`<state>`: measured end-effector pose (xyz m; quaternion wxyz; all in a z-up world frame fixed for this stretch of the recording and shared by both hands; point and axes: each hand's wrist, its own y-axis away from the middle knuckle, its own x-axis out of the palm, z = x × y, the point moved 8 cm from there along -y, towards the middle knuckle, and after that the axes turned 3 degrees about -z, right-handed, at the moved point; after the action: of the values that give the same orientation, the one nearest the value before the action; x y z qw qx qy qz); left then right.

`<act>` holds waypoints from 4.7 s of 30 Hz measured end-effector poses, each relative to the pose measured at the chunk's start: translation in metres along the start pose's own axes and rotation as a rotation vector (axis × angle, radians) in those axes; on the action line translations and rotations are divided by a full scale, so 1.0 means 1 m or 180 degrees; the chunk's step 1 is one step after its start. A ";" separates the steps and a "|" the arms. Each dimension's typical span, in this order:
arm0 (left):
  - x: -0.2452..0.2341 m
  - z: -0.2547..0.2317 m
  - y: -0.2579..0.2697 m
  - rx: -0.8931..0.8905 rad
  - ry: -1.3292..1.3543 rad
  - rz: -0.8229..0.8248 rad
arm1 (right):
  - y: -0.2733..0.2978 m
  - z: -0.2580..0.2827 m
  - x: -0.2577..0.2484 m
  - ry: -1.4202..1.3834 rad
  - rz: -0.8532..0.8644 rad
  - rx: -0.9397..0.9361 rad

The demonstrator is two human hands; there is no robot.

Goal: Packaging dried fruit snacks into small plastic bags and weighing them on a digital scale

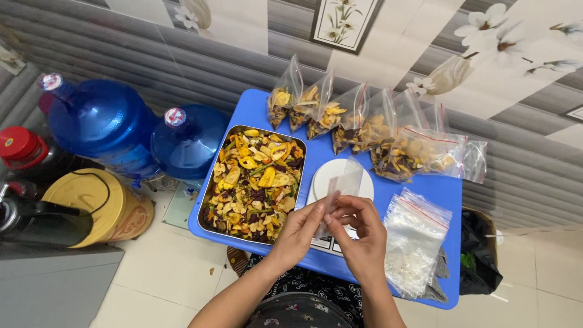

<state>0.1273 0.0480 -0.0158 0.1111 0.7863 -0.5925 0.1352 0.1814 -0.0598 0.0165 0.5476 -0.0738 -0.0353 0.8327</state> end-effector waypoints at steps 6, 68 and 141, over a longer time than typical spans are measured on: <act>-0.004 -0.007 0.002 0.0253 -0.0548 -0.0255 | 0.003 0.010 0.001 0.0294 0.0034 -0.0088; 0.010 -0.042 0.015 0.0912 -0.1456 -0.0531 | 0.024 0.026 -0.004 0.0814 0.0129 -0.0330; -0.011 -0.133 0.025 0.2825 -0.4091 -0.1705 | 0.005 0.095 0.014 0.1311 -0.0824 -0.2167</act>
<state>0.0898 0.0952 0.1054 -0.5419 0.7957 -0.2245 -0.1506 0.1563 -0.0472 0.1087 0.5877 -0.4105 -0.2073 0.6656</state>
